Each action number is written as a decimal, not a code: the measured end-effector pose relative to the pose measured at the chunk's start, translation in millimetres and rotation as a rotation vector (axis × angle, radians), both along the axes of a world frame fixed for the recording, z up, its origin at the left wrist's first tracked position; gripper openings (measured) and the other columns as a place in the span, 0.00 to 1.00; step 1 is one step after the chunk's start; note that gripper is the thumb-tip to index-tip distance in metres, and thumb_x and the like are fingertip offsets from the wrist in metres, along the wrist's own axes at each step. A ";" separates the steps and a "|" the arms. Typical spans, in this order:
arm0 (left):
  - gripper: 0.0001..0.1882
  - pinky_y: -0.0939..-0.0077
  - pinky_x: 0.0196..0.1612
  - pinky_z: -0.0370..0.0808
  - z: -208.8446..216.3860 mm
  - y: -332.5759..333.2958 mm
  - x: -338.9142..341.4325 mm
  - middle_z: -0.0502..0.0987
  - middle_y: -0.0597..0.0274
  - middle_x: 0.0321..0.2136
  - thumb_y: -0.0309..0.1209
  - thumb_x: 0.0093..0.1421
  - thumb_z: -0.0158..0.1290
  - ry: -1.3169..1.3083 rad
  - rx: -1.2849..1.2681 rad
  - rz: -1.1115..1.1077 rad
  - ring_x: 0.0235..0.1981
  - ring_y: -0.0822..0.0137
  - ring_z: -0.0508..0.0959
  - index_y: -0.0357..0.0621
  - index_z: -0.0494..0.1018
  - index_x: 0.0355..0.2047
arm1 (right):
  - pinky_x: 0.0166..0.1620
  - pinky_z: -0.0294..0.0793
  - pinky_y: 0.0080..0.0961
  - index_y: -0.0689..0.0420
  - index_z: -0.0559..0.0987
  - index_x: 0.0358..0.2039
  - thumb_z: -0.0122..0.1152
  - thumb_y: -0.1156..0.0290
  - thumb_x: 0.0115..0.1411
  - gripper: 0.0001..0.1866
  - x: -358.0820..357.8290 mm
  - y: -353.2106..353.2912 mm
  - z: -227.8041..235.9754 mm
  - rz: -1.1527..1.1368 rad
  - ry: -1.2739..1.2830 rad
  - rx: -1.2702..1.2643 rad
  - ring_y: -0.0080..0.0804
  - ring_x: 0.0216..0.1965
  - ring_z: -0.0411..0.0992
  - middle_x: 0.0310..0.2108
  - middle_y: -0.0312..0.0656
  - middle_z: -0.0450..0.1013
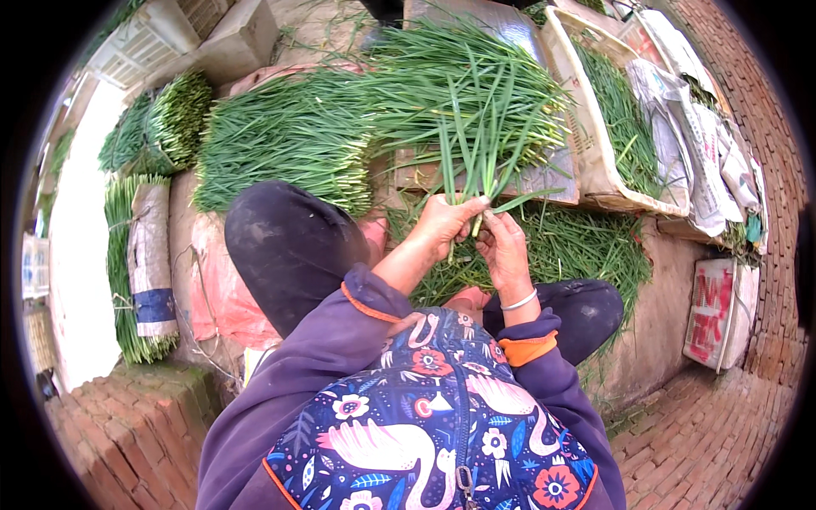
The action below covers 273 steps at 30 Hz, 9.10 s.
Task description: The person sorts through bunches of green chives, removing individual yellowed or damaged blades by hand and gathering the cleaned chives into a bundle.
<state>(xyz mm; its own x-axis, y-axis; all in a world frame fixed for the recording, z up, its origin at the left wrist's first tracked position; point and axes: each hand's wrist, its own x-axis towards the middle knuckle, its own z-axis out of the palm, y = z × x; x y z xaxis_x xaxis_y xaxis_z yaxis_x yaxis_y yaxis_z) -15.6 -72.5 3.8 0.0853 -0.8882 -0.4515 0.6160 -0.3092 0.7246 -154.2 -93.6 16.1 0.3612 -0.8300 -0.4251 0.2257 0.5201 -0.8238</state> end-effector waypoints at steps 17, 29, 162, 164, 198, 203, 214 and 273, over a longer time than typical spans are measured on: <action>0.10 0.84 0.18 0.64 -2.8 1.9 -5.0 0.76 0.68 0.20 0.31 0.51 0.65 -0.169 -0.065 0.121 0.16 0.78 0.70 0.41 0.76 0.29 | 0.28 0.67 0.14 0.63 0.77 0.43 0.59 0.67 0.62 0.13 -39.1 7.0 10.2 0.139 0.632 -0.368 0.15 0.27 0.68 0.30 0.33 0.75; 0.07 0.88 0.16 0.62 -5.2 4.7 -3.9 0.77 0.70 0.21 0.33 0.56 0.60 -0.126 0.003 -0.024 0.16 0.79 0.74 0.46 0.74 0.28 | 0.29 0.70 0.16 0.64 0.77 0.33 0.63 0.68 0.58 0.11 -5.0 -35.4 -2.1 0.099 0.457 -0.366 0.18 0.25 0.72 0.25 0.37 0.76; 0.11 0.82 0.27 0.72 -19.5 11.4 -16.6 0.80 0.62 0.34 0.24 0.57 0.58 0.282 0.061 0.206 0.25 0.74 0.76 0.41 0.76 0.41 | 0.28 0.69 0.30 0.59 0.77 0.28 0.65 0.66 0.53 0.10 -40.9 31.9 10.3 0.207 0.873 -0.803 0.41 0.23 0.71 0.23 0.45 0.71; 0.12 0.83 0.26 0.72 -25.9 11.0 -9.8 0.80 0.62 0.34 0.24 0.56 0.58 0.261 0.048 0.193 0.25 0.74 0.76 0.40 0.75 0.42 | 0.31 0.71 0.36 0.57 0.76 0.25 0.64 0.63 0.52 0.11 -61.1 31.1 26.3 0.472 1.049 -0.881 0.46 0.28 0.72 0.23 0.44 0.71; 0.08 0.84 0.21 0.56 62.1 41.1 35.6 0.58 0.74 0.15 0.31 0.67 0.46 0.805 -0.430 0.286 0.15 0.80 0.57 0.40 0.71 0.41 | 0.49 0.70 0.39 0.56 0.78 0.42 0.63 0.55 0.52 0.22 -46.8 -111.2 14.1 0.117 1.132 -1.052 0.49 0.44 0.72 0.41 0.50 0.74; 0.06 0.81 0.21 0.57 37.7 43.2 22.0 0.59 0.75 0.15 0.30 0.63 0.51 0.657 -0.157 0.280 0.15 0.79 0.59 0.42 0.71 0.39 | 0.47 0.71 0.40 0.55 0.80 0.36 0.62 0.56 0.51 0.18 -20.7 -126.8 -4.9 0.234 1.148 -1.019 0.50 0.41 0.73 0.36 0.52 0.75; 0.15 0.79 0.32 0.77 -17.2 32.9 5.3 0.79 0.56 0.42 0.28 0.60 0.56 0.369 0.098 0.178 0.30 0.71 0.79 0.40 0.71 0.47 | 0.27 0.72 0.33 0.58 0.75 0.28 0.61 0.67 0.54 0.08 -22.1 24.4 35.7 0.241 0.930 -0.784 0.43 0.22 0.74 0.21 0.47 0.74; 0.09 0.73 0.32 0.73 5.1 40.4 6.4 0.75 0.64 0.29 0.27 0.58 0.56 0.423 0.019 0.325 0.25 0.70 0.73 0.46 0.70 0.38 | 0.30 0.72 0.31 0.61 0.76 0.29 0.60 0.65 0.56 0.11 -93.9 -69.2 -1.4 0.121 1.047 -0.752 0.38 0.23 0.74 0.21 0.47 0.74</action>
